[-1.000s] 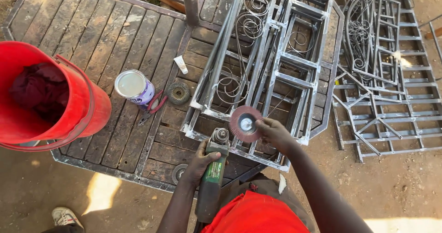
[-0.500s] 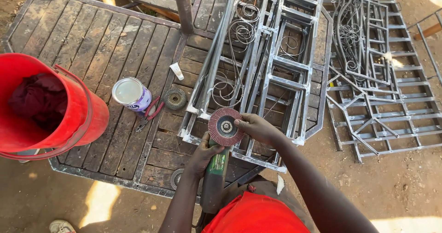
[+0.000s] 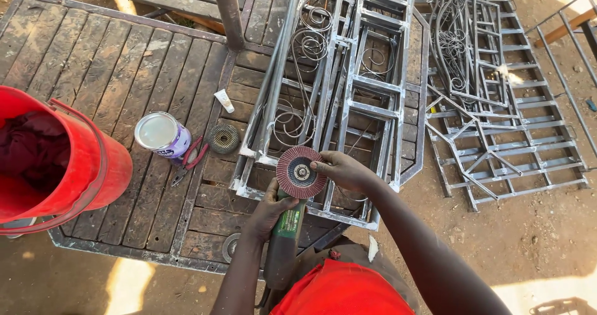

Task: Preparing an angle grinder and using it to sand down welds on metal gate frames

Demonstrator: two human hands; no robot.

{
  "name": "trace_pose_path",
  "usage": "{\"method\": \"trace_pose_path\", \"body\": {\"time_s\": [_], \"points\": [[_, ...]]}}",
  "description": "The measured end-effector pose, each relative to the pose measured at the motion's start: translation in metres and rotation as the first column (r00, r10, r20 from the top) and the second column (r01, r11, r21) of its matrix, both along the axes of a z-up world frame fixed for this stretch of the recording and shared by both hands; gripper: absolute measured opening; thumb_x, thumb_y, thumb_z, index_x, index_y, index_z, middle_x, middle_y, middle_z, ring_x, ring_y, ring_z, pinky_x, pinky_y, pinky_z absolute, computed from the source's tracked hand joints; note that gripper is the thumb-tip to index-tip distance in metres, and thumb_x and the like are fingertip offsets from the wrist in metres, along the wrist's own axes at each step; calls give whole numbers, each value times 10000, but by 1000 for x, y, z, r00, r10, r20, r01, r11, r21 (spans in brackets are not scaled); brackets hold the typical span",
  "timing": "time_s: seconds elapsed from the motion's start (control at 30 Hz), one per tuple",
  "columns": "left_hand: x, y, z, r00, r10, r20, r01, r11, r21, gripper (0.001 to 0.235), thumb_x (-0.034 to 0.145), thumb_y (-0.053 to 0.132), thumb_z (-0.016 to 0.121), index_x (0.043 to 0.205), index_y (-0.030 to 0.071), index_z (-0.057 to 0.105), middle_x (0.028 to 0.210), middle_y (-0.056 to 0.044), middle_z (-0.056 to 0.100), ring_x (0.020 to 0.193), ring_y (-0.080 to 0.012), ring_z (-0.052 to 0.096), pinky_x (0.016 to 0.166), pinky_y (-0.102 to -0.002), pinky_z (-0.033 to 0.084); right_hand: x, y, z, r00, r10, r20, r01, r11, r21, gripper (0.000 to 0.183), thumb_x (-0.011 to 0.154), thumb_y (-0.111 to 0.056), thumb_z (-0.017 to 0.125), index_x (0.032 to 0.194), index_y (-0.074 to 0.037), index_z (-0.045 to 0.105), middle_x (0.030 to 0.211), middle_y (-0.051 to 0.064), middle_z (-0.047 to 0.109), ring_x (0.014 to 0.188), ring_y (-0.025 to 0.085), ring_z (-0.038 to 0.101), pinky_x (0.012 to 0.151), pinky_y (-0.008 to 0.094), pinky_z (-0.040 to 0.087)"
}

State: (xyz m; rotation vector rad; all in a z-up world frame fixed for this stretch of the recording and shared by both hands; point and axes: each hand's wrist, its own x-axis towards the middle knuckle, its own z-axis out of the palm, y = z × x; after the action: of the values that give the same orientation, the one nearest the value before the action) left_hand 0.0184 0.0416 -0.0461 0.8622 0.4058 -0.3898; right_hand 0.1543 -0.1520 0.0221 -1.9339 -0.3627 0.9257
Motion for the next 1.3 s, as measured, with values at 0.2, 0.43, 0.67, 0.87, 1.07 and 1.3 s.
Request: {"method": "trace_pose_path", "body": {"time_s": [0.2, 0.43, 0.67, 0.87, 1.07, 1.3], "points": [[1, -3, 14, 1000, -20, -13, 20, 1000, 5, 578, 761, 141, 878, 1254, 176, 578, 1078, -114, 663, 965, -261, 679, 841, -424, 588, -2, -6, -6, 999, 16, -31, -17, 999, -46, 346, 1037, -351, 580, 1047, -26, 697, 859, 91, 606, 782, 192, 555, 585, 328, 501], [-1, -2, 11, 1000, 3, -30, -3, 1000, 12, 550, 773, 141, 871, 1236, 179, 578, 1067, -110, 651, 942, -249, 676, 815, -416, 587, -2, -21, -18, 978, -164, 131, 181, 975, -130, 404, 968, -219, 611, 1353, -104, 571, 1081, 186, 636, 939, 308, 652, 715, 405, 540], [3, -10, -4, 999, -1, -35, 2, 1000, 25, 607, 754, 147, 877, 1275, 172, 565, 1091, -112, 648, 968, -249, 673, 808, -427, 593, -18, 12, 23, 921, -153, 357, 224, 960, -166, 244, 875, -108, 708, 1115, -137, 677, 1021, 87, 795, 886, 285, 759, 729, 413, 591], [5, -15, 26, 1000, -25, -19, 25, 999, 39, 598, 766, 163, 868, 1286, 162, 573, 1102, -134, 650, 970, -269, 664, 808, -452, 589, -35, 23, 8, 628, 264, 732, 21, 934, -355, 219, 817, -191, 784, 952, -115, 630, 981, 77, 647, 957, 289, 645, 687, 406, 593], [5, -13, 23, 1000, -18, -10, 19, 999, 42, 591, 758, 166, 878, 1266, 150, 576, 1057, -133, 646, 937, -254, 661, 779, -440, 592, -32, 12, 20, 652, 313, 691, -25, 919, -393, 192, 889, -275, 747, 992, -136, 662, 1036, 59, 627, 1026, 284, 599, 767, 414, 582], [7, -16, 25, 999, -40, -12, 41, 997, 68, 580, 749, 163, 881, 1241, 144, 575, 1038, -128, 639, 922, -253, 657, 761, -441, 590, -28, 7, 31, 693, 378, 614, -81, 887, -454, 286, 888, -268, 743, 1141, -147, 690, 1073, 95, 626, 1021, 333, 611, 748, 469, 602]]}}
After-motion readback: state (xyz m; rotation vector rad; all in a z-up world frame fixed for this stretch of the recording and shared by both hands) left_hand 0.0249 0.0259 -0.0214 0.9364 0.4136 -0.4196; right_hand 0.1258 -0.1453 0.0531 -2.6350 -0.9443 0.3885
